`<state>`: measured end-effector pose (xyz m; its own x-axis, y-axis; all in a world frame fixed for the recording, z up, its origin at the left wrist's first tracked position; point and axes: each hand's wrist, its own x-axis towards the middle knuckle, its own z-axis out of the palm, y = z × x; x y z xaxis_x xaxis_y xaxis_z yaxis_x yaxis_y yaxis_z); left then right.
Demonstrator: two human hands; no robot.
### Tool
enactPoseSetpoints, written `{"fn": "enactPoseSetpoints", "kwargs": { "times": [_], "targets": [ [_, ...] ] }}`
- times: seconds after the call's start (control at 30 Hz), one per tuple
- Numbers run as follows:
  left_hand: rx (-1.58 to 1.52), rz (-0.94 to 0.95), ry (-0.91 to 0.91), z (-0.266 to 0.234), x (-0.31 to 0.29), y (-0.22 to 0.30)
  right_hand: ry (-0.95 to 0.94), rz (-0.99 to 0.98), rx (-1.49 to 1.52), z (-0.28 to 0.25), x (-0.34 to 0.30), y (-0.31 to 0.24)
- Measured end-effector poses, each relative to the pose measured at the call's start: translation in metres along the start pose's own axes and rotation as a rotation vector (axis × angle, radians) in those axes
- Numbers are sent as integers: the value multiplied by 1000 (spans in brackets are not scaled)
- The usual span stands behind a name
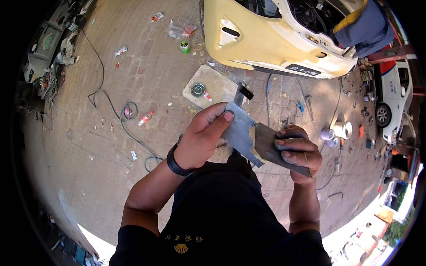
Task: The person holds a metal putty knife and scrapes a small amount of beige body filler from a container onto the blade. They then use a second metal scraper to mix the filler with a hardener paste squeezed from a tube onto the knife, blending the two substances together.
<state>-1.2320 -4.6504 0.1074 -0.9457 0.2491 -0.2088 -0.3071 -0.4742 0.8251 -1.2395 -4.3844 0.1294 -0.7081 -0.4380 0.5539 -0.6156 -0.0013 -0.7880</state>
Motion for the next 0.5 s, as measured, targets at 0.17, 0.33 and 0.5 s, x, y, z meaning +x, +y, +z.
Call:
{"fn": "enactPoseSetpoints", "kwargs": {
  "times": [0.17, 0.33, 0.5],
  "targets": [
    [114, 103, -16, -16, -7, 26, -13, -10, -59, 20, 19, -3],
    [212, 297, 98, -25, -13, 44, -80, -41, -235, 33, 46, -2],
    [284, 412, 194, -45, -23, 53, -204, 31, -522, 39, 63, -7]
  ]
}}
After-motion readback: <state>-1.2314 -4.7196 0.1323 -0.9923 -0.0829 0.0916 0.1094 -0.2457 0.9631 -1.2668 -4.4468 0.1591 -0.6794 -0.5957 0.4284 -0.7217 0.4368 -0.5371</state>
